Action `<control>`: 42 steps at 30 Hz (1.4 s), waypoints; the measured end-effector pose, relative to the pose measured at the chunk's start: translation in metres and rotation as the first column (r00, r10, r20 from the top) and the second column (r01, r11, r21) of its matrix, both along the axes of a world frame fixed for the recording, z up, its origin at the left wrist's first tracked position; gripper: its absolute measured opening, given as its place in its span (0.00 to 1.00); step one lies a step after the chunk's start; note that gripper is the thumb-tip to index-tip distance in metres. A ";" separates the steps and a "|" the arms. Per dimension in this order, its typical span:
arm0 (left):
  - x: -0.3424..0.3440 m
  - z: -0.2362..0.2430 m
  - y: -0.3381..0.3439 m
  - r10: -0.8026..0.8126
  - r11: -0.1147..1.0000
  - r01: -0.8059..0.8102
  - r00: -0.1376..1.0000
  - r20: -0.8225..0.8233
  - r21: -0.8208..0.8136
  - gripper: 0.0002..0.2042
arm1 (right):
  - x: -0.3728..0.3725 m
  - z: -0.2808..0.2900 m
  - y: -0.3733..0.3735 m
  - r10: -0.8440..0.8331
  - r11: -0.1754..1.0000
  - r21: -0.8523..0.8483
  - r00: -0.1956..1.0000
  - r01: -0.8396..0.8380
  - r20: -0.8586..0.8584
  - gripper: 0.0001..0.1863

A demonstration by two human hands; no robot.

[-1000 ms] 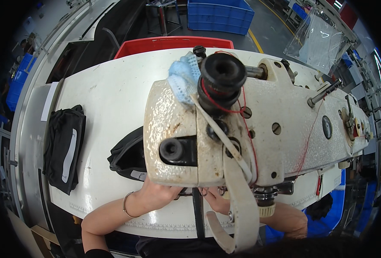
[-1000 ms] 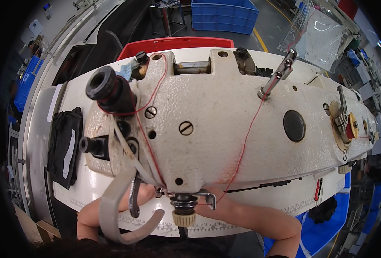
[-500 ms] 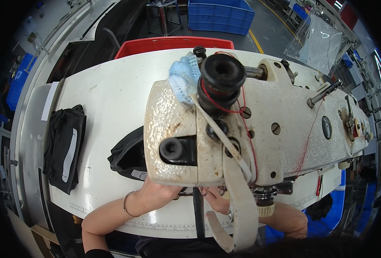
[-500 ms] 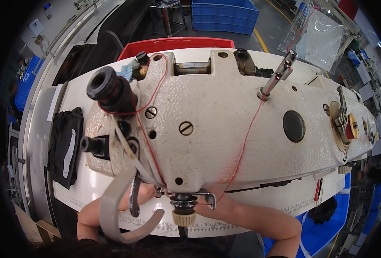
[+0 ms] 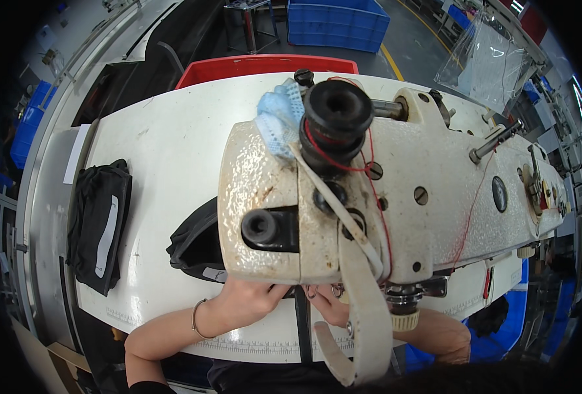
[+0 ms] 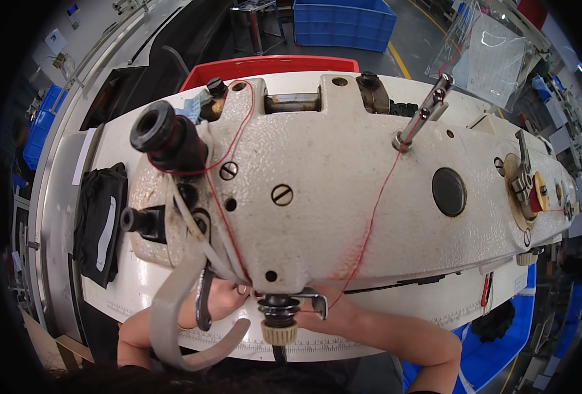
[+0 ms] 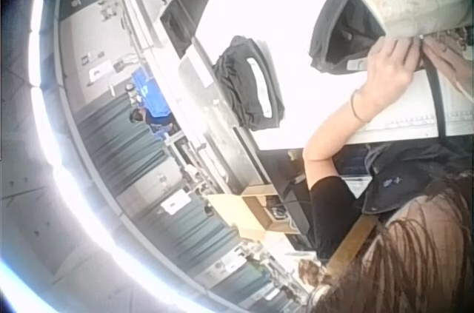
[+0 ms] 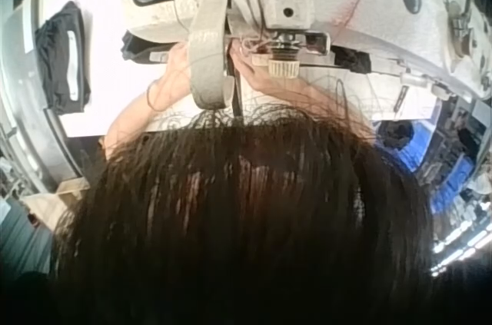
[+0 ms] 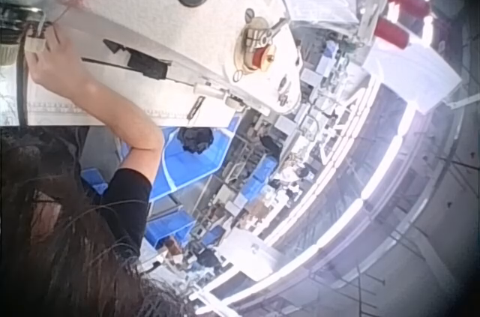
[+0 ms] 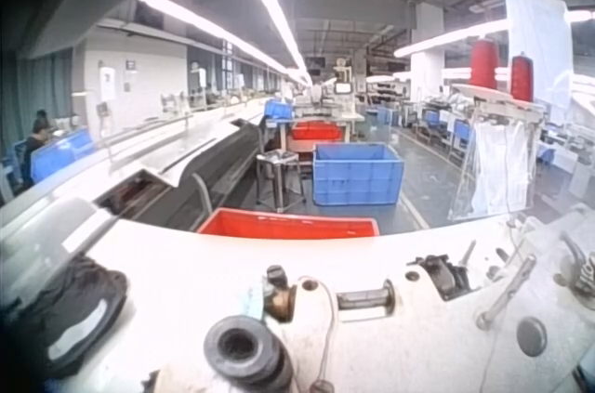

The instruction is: Sewing components of black bags using an industrial sewing machine.

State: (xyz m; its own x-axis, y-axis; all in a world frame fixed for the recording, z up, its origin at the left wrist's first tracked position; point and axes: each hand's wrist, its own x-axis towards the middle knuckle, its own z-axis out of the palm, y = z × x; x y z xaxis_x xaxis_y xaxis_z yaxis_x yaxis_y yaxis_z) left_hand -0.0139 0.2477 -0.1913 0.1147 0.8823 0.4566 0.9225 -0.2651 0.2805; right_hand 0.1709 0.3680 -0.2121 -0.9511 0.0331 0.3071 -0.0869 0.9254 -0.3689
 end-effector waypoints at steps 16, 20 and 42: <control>-0.009 0.047 0.015 -0.044 0.994 0.046 0.999 0.030 -0.102 0.14 | 0.047 -0.012 0.006 0.037 0.907 0.419 0.999 -0.041 0.017 0.19; -0.013 -0.003 0.016 -0.007 1.000 0.006 0.999 -0.042 -0.029 0.15 | -0.015 -0.036 0.005 0.039 0.934 0.355 0.999 -0.024 -0.036 0.20; 0.022 0.051 -0.013 0.122 0.988 -0.148 0.931 -0.343 -0.049 0.15 | 0.004 0.016 0.040 -0.018 0.925 0.376 0.997 0.044 -0.072 0.19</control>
